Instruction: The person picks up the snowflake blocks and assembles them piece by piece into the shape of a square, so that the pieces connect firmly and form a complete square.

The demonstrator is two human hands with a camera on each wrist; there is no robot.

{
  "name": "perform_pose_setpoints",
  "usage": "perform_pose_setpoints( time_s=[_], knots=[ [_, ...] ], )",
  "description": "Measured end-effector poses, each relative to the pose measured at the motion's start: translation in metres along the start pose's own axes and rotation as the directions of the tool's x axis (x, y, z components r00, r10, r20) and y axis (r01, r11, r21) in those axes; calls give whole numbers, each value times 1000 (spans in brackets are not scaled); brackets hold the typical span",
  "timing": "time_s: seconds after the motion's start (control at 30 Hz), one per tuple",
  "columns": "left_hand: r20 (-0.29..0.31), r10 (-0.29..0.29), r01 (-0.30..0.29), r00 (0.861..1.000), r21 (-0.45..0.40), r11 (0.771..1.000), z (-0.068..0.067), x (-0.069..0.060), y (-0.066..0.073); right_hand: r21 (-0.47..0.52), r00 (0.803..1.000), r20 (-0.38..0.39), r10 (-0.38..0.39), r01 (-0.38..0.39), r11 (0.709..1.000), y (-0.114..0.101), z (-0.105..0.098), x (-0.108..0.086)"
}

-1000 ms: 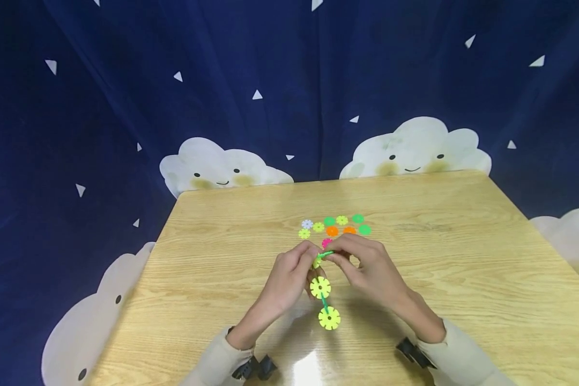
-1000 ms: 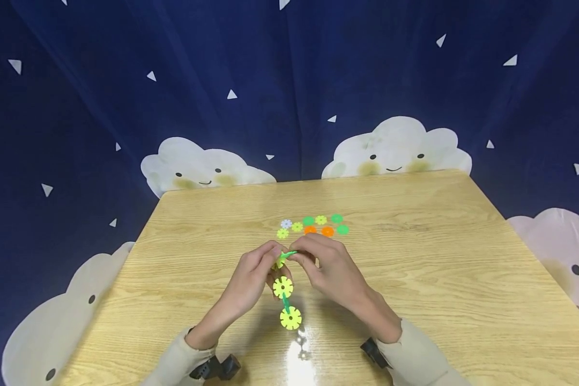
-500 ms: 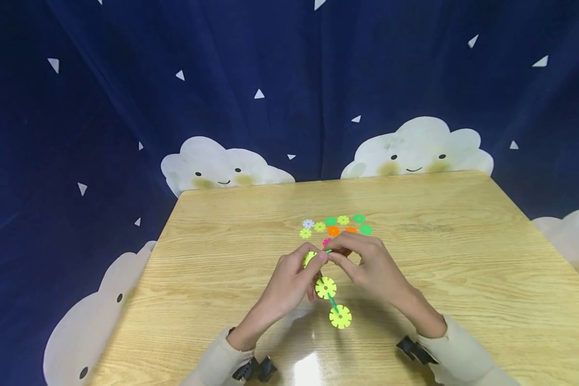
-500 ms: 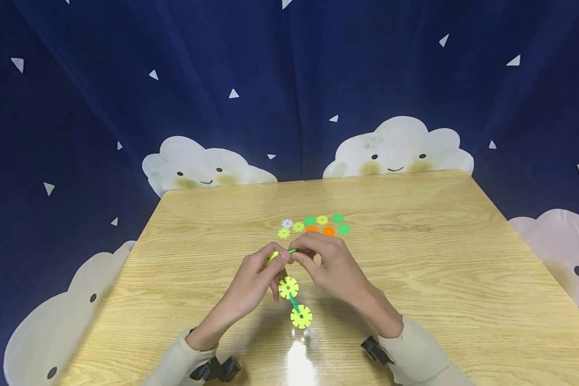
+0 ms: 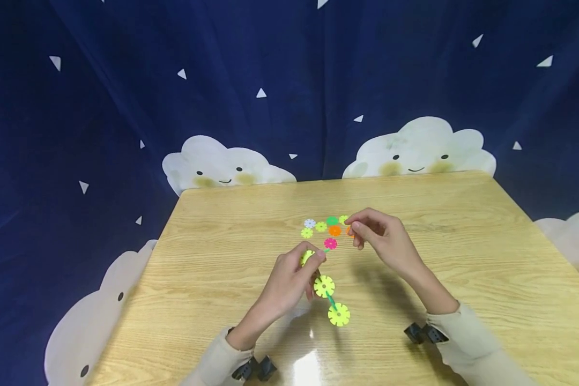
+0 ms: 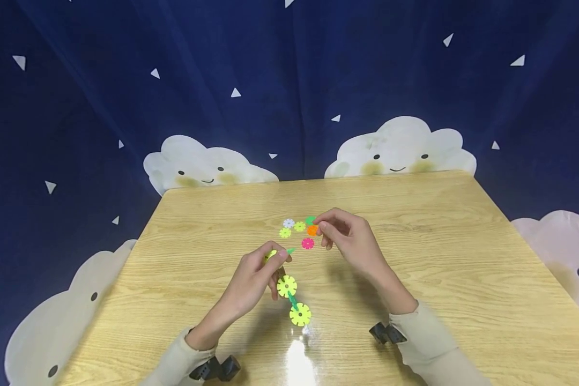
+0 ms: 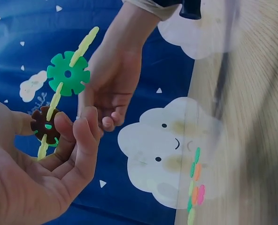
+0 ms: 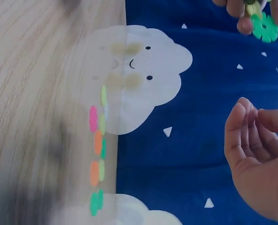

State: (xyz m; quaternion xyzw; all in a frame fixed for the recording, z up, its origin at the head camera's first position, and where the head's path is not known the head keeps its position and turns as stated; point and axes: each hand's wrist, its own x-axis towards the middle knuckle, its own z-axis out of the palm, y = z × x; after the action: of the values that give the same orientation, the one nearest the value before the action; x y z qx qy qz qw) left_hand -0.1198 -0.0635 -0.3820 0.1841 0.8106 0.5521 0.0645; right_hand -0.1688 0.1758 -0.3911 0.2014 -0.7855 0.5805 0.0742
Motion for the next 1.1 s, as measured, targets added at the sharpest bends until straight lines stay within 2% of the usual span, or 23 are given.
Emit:
perform_pose_setpoints(
  time_s=[0.23, 0.43, 0.57, 0.7, 1.1],
  knots=[
    [-1, 10, -10, 1000, -19, 1000, 0, 0, -1, 130, 991, -26, 131, -126, 983, 21, -11, 11],
    [-1, 7, -7, 1000, -33, 999, -1, -3, -2, 188, 967, -69, 247, -230, 955, 46, -24, 18],
    [-10, 7, -7, 1000, -19, 1000, -3, -4, -3, 150, 944, -84, 318, -304, 941, 63, -32, 21],
    [-19, 6, -6, 1000, 1, 1000, -5, -5, -3, 119, 925, -67, 375, -366, 923, 79, -37, 23],
    [-59, -53, 54, 997, 8, 999, -13, -8, -7, -3, 884, 4, 467, -467, 884, 112, -36, 29]
  ],
)
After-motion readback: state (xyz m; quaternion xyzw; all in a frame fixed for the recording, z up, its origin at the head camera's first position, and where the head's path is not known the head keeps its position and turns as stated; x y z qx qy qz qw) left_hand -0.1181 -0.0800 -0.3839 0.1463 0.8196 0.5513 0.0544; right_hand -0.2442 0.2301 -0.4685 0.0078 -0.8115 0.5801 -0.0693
